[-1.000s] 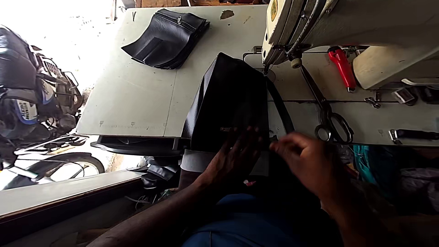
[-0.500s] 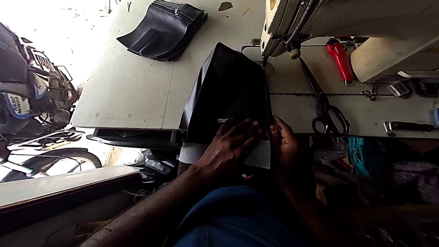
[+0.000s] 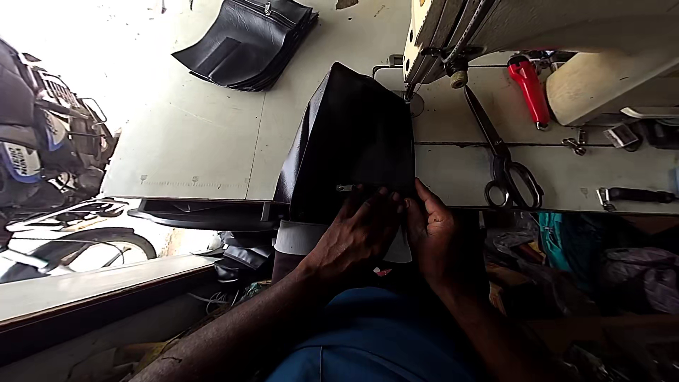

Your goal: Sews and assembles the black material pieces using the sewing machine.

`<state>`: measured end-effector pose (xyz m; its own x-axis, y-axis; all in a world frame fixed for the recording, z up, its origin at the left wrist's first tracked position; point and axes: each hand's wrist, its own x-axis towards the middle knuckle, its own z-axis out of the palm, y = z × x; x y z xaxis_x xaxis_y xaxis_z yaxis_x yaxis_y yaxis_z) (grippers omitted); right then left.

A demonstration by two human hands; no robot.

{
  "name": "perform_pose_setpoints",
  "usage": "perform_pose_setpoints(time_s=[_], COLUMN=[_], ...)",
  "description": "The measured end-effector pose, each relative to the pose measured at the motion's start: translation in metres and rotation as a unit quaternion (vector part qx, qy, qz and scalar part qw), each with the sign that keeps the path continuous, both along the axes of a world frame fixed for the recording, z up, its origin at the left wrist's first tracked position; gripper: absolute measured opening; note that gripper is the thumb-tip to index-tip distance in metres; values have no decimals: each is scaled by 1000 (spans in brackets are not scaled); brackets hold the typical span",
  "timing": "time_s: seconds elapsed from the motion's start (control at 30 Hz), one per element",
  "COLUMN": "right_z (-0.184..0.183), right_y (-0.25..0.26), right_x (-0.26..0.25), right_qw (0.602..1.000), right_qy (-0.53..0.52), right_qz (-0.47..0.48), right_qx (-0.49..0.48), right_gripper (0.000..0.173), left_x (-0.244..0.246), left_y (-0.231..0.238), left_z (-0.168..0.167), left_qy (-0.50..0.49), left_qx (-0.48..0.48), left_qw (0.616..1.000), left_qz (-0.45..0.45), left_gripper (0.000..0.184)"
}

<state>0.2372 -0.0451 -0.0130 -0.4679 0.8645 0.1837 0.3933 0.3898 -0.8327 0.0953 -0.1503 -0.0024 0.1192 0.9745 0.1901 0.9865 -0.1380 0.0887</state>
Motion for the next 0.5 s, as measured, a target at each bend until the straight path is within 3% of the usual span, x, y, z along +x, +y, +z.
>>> perform_pose_setpoints(time_s=[0.17, 0.33, 0.43, 0.5], right_z=[3, 3, 4, 8], right_y=[-3, -1, 2, 3], right_x=[-3, -2, -1, 2], right_qw=[998, 999, 993, 982], right_qy=[43, -22, -83, -150], right_qz=[-8, -18, -1, 22], right_qx=[-44, 41, 84, 116], right_gripper=[41, 36, 36, 40], left_x=[-4, -7, -21, -36], left_y=[0, 0, 3, 13], left_z=[0, 2, 22, 48], left_qy=[-8, -16, -49, -120], left_qx=[5, -3, -78, -148], left_qw=[1000, 1000, 995, 980], left_qz=[-8, -22, -50, -63], left_gripper=[41, 43, 67, 81])
